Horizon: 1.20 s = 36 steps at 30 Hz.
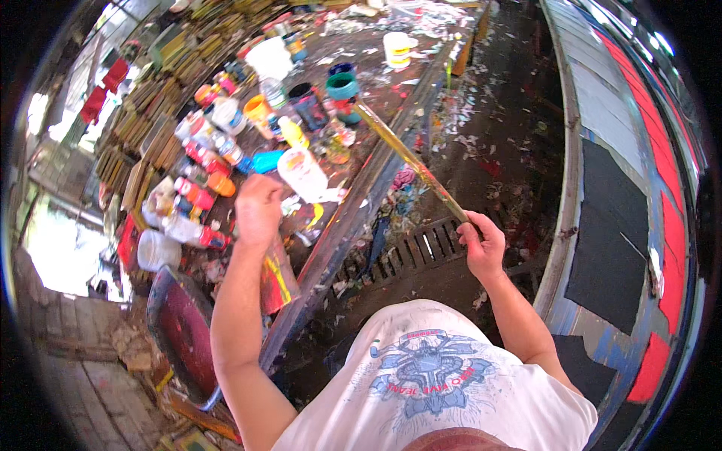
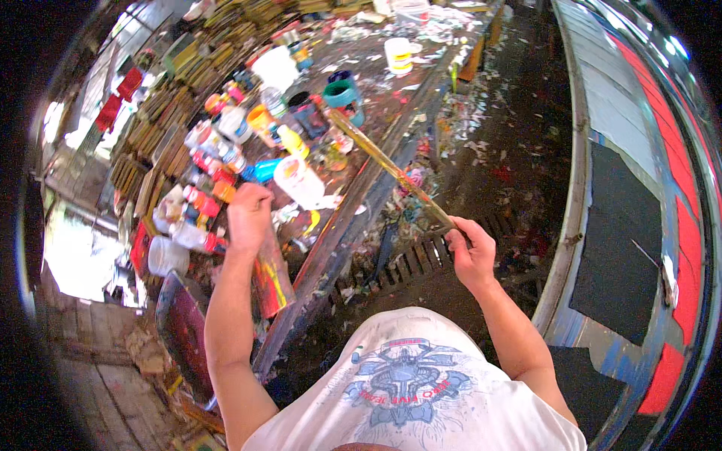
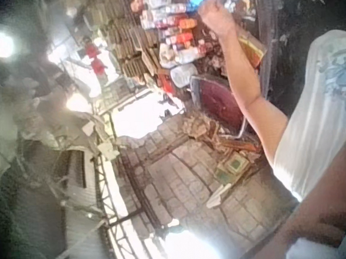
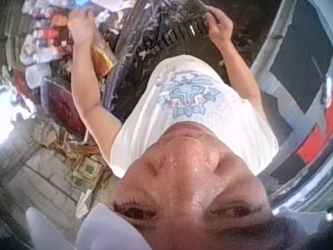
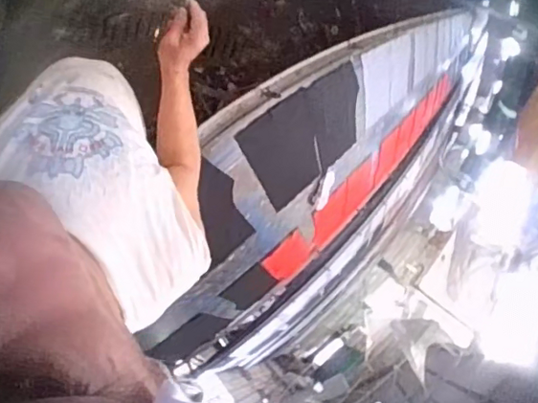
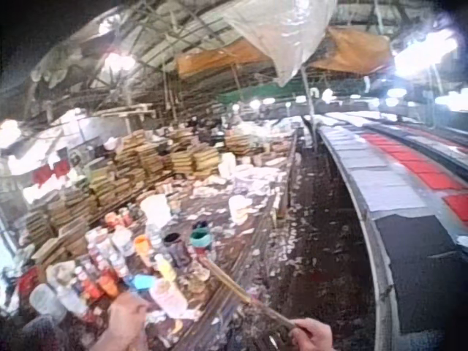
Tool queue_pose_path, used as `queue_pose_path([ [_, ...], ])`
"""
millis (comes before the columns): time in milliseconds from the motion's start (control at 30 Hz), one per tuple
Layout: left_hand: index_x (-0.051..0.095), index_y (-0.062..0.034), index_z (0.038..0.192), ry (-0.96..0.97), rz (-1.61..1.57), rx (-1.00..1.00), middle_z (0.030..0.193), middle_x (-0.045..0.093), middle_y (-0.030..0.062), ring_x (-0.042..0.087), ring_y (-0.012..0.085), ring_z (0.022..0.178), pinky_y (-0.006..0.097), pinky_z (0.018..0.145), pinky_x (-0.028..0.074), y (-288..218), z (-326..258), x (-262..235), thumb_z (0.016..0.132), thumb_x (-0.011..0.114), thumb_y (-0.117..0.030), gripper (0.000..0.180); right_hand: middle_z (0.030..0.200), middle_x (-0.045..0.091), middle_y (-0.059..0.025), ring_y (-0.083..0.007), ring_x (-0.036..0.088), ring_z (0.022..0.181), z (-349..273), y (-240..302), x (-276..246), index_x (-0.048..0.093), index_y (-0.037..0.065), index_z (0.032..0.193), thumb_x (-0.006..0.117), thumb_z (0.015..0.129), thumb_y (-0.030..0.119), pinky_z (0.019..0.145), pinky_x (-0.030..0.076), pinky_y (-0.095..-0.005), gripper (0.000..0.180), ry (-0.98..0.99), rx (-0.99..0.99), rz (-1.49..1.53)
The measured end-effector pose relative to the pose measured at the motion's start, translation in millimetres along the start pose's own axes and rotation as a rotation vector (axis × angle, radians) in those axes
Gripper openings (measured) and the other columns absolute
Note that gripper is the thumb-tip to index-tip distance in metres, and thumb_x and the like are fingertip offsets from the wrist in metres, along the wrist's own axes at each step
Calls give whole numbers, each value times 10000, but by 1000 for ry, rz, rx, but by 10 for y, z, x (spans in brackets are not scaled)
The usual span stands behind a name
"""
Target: The person mixes red paint in a large container using a wooden stick, then scoops white paint into a small cup and stirs it. They add a liquid from a bottle into the white mixture and continue stirring. The person moves between worktables in a cluttered workshop while handling paint containers and tools.
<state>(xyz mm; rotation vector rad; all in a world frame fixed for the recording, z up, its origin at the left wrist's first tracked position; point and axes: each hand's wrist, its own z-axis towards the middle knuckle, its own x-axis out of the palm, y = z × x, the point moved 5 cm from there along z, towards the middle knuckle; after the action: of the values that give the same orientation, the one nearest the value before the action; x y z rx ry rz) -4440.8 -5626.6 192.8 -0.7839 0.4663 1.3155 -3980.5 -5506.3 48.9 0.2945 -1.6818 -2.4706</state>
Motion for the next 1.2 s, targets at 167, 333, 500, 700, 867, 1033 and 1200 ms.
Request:
queue_pose_path([
  [167,780,-26,894,95,-123,130,926,748,157,756,358,930,458,850,608,-406,746,1414,863,809,41,80,1018,754,-43,-94,682,820,-38,-117,-627,782,4,1336,683,1113,-15,700,566,-262,245,-193,46,-28],
  [333,786,-28,886,55,-370,146,897,745,143,756,338,851,440,778,602,-755,1391,2614,870,808,29,62,1014,752,-48,-96,694,827,-187,-287,-1099,774,-3,1346,689,1120,0,696,580,-263,242,-355,92,-100],
  [500,856,-30,1107,102,-500,57,1089,824,176,803,303,945,418,867,627,-1006,1980,3702,969,852,-181,205,1050,762,-45,-89,700,866,-15,-519,-1440,769,-14,1359,685,1132,19,704,581,-255,244,-497,124,-139],
  [700,456,58,1711,612,-1490,-681,1740,529,246,447,444,1632,589,1345,298,-1105,2812,4907,1010,211,-1013,1303,1041,762,-33,-69,697,866,773,-796,-1641,756,-8,1395,688,1145,43,705,579,-232,264,-541,161,-165],
  [867,609,38,1597,511,-1899,-715,1634,636,239,616,401,1466,541,1263,428,-1120,3584,5517,1030,264,-986,1220,1022,759,-39,-70,683,828,1531,-972,-1719,750,-14,1400,676,1148,35,696,570,-230,267,-540,110,-237],
  [1033,550,50,1633,524,-2010,-726,1626,637,260,637,443,1455,568,1235,476,-1239,4202,6027,1134,316,-814,1025,994,749,-39,-72,664,784,2053,-1207,-1899,745,-17,1402,671,1141,16,697,567,-236,273,-586,190,-222],
  [1200,515,35,1652,463,-1789,-657,1590,669,244,732,361,1348,501,1146,578,-1288,4719,6576,1214,550,-412,626,1026,767,-53,-96,716,850,2622,-1716,-2310,751,-23,1385,689,1135,24,708,609,-258,263,-625,245,-169],
])
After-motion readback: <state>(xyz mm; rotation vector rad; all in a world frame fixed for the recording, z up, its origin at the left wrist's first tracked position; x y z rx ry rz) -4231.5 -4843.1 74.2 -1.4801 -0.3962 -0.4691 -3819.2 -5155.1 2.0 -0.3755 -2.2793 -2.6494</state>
